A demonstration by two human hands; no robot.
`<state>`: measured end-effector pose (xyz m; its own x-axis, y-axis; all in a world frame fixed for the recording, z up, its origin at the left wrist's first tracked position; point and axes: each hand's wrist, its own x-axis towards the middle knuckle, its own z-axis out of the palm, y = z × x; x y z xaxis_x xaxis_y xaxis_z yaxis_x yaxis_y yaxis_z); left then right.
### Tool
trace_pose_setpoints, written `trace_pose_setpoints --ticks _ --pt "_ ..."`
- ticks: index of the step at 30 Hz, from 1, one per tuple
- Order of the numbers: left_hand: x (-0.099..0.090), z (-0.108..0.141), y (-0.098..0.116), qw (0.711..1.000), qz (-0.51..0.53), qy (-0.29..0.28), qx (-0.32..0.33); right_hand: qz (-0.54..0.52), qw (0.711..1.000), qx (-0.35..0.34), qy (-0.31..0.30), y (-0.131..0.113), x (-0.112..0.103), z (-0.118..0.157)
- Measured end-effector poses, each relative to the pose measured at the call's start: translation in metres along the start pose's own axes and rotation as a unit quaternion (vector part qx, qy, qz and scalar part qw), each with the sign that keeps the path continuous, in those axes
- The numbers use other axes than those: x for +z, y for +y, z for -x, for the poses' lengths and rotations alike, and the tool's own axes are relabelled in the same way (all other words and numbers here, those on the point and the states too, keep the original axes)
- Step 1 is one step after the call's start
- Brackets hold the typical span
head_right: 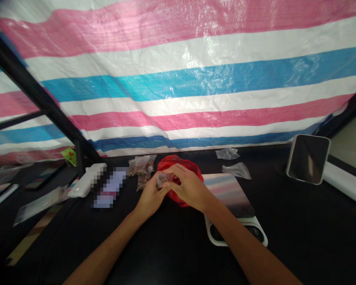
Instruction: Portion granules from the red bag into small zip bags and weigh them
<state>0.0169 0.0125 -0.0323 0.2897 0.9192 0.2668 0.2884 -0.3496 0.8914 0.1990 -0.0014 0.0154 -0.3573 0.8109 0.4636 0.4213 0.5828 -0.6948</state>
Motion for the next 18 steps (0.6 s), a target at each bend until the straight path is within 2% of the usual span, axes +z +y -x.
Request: trace_pose_setpoints --ticks 6,18 --pt "0.0 0.001 0.003 1.0 0.003 -0.001 -0.024 -0.034 0.998 0.043 0.019 0.004 0.006 0.002" --pt "-0.001 0.002 0.006 1.0 -0.017 0.002 -0.001 -0.009 0.997 0.005 0.078 0.001 0.011 0.005"
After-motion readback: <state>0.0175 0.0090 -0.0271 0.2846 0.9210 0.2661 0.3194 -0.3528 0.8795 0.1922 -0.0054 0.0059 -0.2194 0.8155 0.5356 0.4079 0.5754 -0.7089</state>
